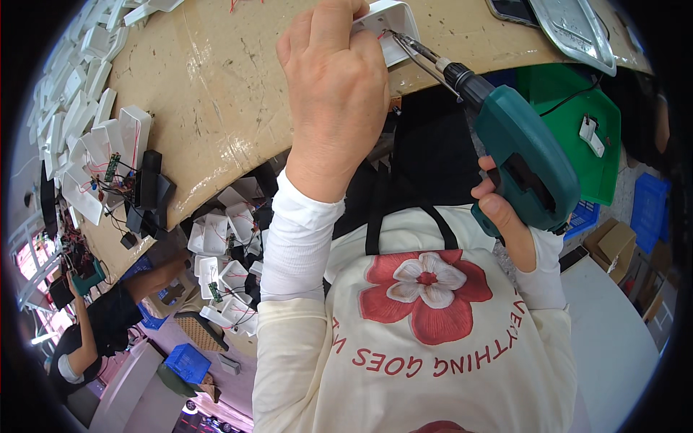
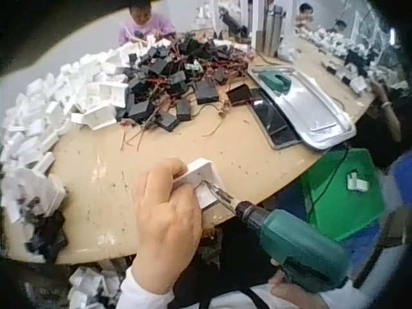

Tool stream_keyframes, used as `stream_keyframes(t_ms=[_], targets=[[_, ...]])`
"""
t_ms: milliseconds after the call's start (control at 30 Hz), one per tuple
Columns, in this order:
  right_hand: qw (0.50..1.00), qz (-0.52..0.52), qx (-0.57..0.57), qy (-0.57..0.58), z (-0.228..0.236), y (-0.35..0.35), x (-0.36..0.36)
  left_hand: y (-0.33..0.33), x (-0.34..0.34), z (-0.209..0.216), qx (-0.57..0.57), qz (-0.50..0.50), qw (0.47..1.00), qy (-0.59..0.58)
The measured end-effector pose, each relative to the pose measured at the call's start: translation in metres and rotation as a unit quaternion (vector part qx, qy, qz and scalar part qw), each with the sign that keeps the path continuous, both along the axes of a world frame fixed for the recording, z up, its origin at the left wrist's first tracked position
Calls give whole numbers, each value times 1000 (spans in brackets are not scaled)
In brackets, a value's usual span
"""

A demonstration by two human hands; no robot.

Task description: The person assembles electrical plug housings by positioning wires into plastic casings by hand and soldering the connections using a handheld soldering gun.

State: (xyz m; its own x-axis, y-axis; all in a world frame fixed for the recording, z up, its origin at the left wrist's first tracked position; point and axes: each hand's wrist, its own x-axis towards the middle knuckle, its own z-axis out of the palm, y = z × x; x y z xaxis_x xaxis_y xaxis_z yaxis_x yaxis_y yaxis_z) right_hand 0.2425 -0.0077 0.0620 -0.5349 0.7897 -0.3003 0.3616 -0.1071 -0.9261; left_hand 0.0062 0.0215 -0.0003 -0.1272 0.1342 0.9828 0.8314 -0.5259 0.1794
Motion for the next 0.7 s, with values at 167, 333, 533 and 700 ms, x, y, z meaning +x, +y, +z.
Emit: stream_keyframes(t_ms=[167, 333, 533, 700], targets=[[1000, -4, 1, -3, 2, -1, 0, 0, 1, 1, -5, -5, 1000, -6], [1000, -3, 4, 2, 1, -1, 0, 1, 1, 0, 18, -11, 1000, -9], [1000, -3, 6, -1, -2, 0, 0, 0, 2, 2, 1, -15, 1000, -9], [1000, -1, -3, 0, -2, 1, -4, 1, 1, 0, 8, -14, 1000, -8]])
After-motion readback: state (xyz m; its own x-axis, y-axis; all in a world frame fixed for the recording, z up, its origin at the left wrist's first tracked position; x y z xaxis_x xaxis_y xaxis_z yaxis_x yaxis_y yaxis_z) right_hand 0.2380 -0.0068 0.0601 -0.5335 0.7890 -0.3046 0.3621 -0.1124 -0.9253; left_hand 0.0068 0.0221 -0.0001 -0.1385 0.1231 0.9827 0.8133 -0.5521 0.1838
